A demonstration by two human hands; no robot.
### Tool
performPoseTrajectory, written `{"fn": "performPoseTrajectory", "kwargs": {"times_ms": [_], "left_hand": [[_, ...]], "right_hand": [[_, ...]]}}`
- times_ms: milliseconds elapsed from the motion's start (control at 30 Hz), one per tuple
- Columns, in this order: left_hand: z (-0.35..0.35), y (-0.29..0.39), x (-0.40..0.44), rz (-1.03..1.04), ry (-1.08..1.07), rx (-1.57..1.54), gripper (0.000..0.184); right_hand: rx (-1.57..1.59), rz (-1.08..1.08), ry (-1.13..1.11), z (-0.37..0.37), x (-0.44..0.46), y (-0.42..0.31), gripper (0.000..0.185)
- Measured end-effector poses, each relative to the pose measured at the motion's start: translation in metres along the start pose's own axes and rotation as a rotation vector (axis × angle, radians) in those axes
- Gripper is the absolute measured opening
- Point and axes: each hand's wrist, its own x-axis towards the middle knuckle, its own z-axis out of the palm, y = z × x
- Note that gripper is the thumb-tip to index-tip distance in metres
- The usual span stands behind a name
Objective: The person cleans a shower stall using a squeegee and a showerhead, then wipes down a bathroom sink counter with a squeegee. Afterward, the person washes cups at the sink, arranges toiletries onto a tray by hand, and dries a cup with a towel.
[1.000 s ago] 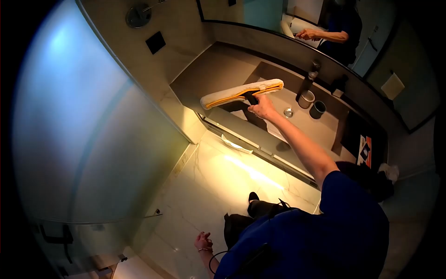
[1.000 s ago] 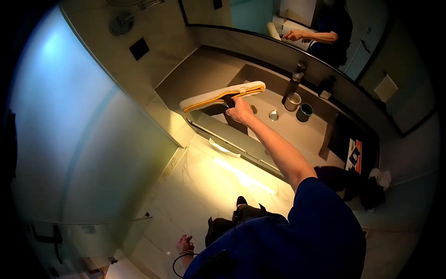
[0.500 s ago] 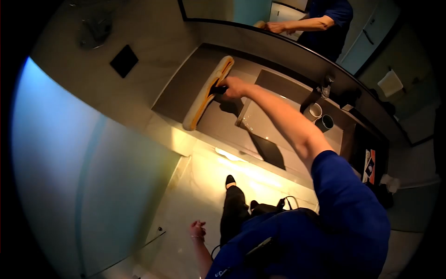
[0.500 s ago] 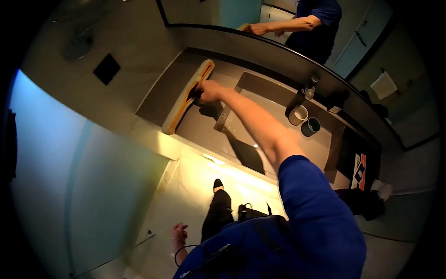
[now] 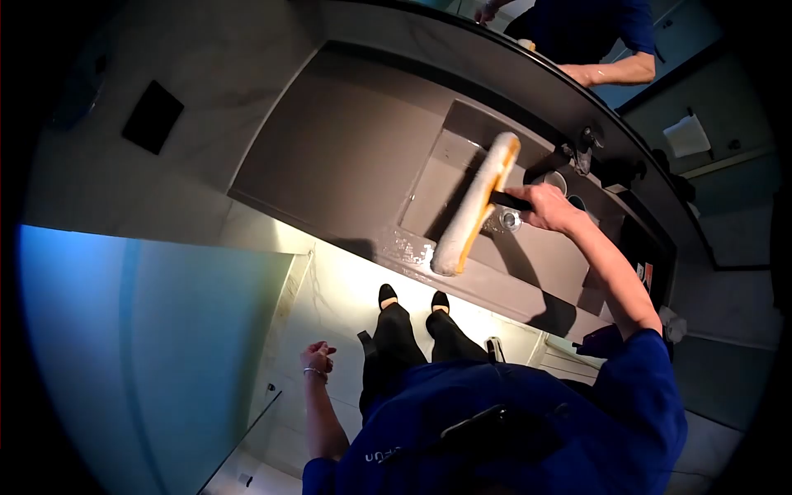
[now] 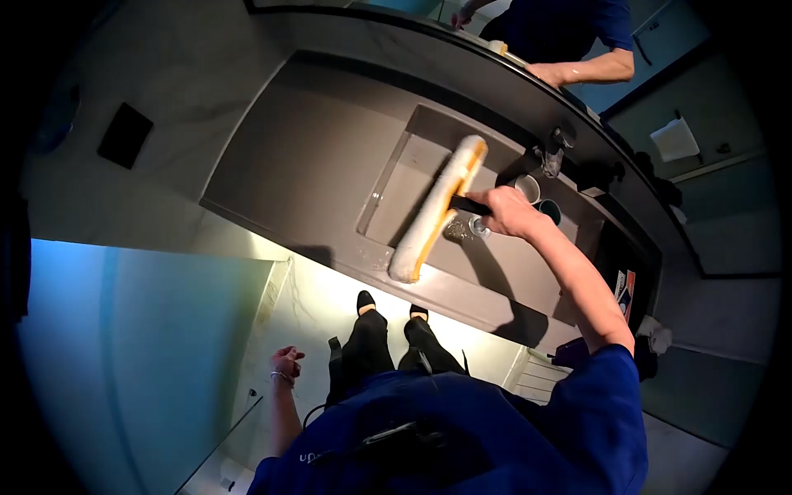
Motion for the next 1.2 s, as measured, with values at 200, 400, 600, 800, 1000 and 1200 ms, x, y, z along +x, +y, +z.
{"fn": "performPoseTrajectory", "kwargs": {"times_ms": [200, 400, 600, 800, 1000, 1200], "left_hand": [[0.023, 0.007, -0.018, 0.001, 0.016, -0.002, 0.016], [0.024, 0.006, -0.028, 0.047, 0.066, 0.040, 0.013], [0.020, -0.002, -0.026, 0.062, 0.107, -0.006, 0.012], [0.005, -0.020, -0.021, -0.015, 0.134, -0.138, 0.011], [0.001, -0.013, -0.023, 0.021, 0.123, -0.121, 0.013], [0.009, 0.033, -0.022, 0.153, 0.081, -0.090, 0.014]], "right_hand": [[-0.189, -0.063, -0.021, -0.027, -0.004, 0.029, 0.051], [-0.271, -0.181, -0.016, -0.081, 0.038, -0.006, 0.043], [-0.050, -0.211, 0.059, -0.082, 0.157, -0.004, 0.050], [0.390, 0.023, -0.044, -0.045, 0.145, 0.032, 0.058], [-0.252, 0.077, -0.071, -0.058, 0.075, 0.050, 0.054], [-0.033, 0.041, 0.050, -0.117, 0.052, 0.010, 0.045]]}}
